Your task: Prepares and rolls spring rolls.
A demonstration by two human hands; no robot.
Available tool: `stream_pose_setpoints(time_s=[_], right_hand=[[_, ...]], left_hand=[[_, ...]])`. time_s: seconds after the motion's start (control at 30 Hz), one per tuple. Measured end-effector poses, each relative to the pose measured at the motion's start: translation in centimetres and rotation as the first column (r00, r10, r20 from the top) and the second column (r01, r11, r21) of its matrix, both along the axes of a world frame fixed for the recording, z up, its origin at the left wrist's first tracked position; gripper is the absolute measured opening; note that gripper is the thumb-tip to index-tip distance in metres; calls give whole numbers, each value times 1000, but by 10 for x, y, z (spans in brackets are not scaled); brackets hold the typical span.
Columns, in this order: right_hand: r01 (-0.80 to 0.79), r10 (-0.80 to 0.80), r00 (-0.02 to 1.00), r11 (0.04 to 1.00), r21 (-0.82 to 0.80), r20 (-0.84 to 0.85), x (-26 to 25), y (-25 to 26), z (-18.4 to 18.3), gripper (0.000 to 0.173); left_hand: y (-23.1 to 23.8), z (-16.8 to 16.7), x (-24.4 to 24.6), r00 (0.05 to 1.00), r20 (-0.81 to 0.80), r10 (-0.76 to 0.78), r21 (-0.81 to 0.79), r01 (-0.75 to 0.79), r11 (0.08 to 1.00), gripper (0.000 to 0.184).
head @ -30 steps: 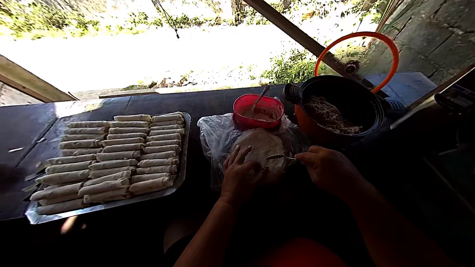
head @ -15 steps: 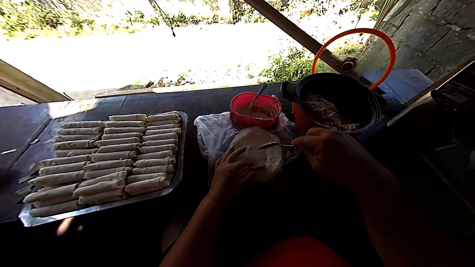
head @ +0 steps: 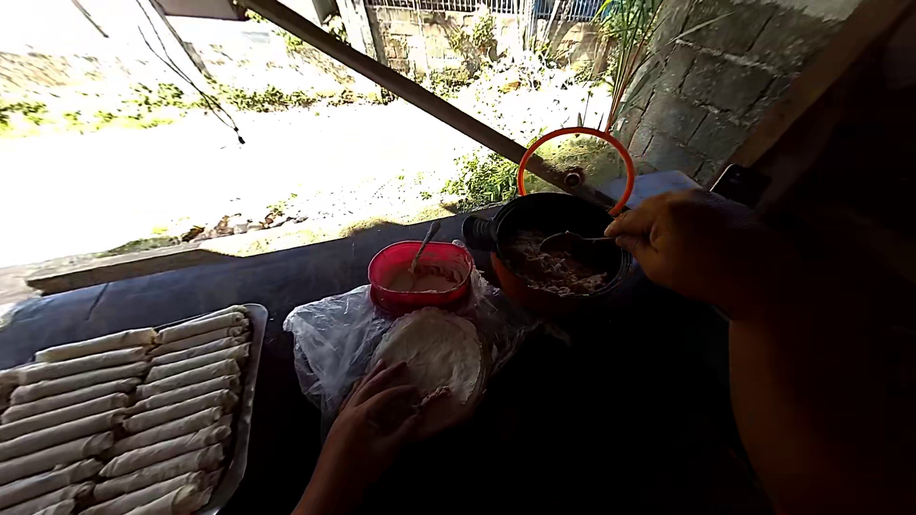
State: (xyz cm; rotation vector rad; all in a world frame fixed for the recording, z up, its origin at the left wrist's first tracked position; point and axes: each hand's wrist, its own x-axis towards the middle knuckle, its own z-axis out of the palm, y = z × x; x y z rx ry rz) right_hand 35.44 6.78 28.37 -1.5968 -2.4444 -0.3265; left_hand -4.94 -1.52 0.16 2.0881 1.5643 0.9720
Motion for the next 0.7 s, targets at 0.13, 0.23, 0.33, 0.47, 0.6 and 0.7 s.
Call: stream_pose_setpoints(time_s=[0.13, 0.23, 0.33, 0.47, 0.6, 0.7], right_hand=[[120, -115, 993, 980, -159, 35, -1, 17, -22, 14], [143, -135, 990, 964, -225, 50, -10, 25, -31, 14], [117, -108, 993, 944, -310, 47, -25, 31, -40, 14], [-11, 0, 1000, 929, -369, -30, -32, 41, -65, 18], [-87, 68, 996, 892, -444, -60, -22, 42, -59, 19], [-79, 71, 997, 888, -453, -34, -9, 38, -46, 15]], left_hand=[[-2, 3, -5, 999, -3, -32, -24, 32, 999, 34], [-2, 8, -6, 998, -8, -56, -62, 56, 997, 36], [-5, 13, -7, 998, -13, -54, -105, 52, 993, 38], [-7, 17, -9, 997, -29, -66, -136, 62, 989, 40], [-8, 23, -10, 996, -29, -89, -175, 83, 981, 42], [-9, 24, -11, 996, -29, -88, -185, 81, 979, 44]])
